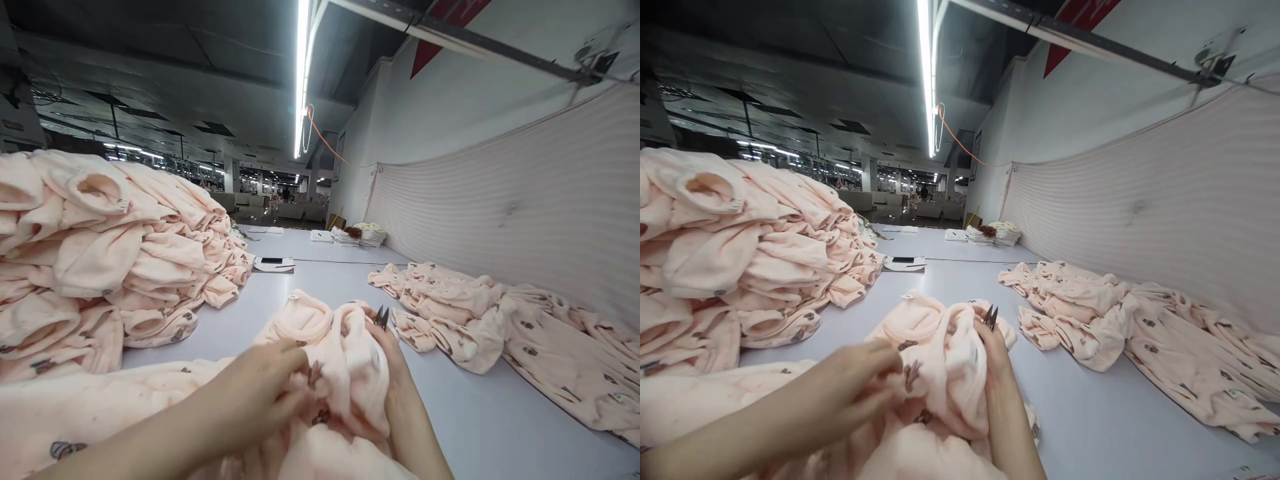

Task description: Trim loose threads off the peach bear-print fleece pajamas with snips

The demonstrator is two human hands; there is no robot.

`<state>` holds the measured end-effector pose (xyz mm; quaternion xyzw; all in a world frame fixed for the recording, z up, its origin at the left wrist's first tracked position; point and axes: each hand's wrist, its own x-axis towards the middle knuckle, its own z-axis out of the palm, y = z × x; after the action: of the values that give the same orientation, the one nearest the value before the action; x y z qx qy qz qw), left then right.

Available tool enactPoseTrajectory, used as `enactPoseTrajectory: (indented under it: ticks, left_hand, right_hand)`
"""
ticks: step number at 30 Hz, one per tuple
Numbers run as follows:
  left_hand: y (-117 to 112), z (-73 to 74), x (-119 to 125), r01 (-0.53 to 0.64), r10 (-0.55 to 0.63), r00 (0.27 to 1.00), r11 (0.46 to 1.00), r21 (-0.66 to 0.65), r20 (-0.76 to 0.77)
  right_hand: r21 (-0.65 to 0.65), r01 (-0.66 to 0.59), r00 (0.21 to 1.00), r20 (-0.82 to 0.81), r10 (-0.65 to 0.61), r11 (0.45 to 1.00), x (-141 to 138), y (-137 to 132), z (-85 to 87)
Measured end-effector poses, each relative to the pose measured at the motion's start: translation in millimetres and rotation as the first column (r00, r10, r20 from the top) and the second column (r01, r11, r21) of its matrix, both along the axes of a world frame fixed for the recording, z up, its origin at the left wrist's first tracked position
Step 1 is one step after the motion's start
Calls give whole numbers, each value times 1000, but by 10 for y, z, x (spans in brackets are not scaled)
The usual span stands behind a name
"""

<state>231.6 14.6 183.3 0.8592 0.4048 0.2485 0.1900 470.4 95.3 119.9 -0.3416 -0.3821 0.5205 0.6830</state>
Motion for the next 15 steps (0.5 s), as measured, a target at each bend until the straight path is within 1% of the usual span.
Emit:
enactPoseTrajectory:
  ticks: [1,2,3,4,6,8,10,12,13,15]
  left_hand:
    - [155,81,76,-33,33,999,998,52,-2]
    - [301,120,152,-47,46,999,996,72,13]
    - [426,118,221,-46,45,998,998,43,40]
    - [524,76,280,-41,43,996,999,-27,78]
    - [624,-97,364,-6,39,988,978,-211,150]
    - [606,-332,411,23,60,971,939,-343,230]
    - [513,-574,438,27,108,942,919,-393,319]
    - [387,-794,458,8,179,897,907,-421,404]
    - [321,-892,465,13,195,880,902,-432,433]
    - [192,-1051,477,58,179,849,903,-425,498]
  right_hand:
    - [10,-11,1000,-4,11,1000,2,-125,5]
    - [20,-29,1000,-12,29,999,3,-235,7]
    - [31,-55,998,-26,56,998,7,-328,4]
    - [39,-85,996,-39,86,996,17,-401,-4]
    - [46,-140,989,-43,142,989,59,-495,-43]
    - [31,-160,987,4,159,987,129,-537,-106]
    - [-1,-158,984,83,157,987,213,-553,-162]
    - [-51,-164,972,161,170,985,293,-563,-164]
    - [-86,-173,959,211,188,981,324,-568,-133]
    - [-162,-192,907,346,238,968,358,-577,-7]
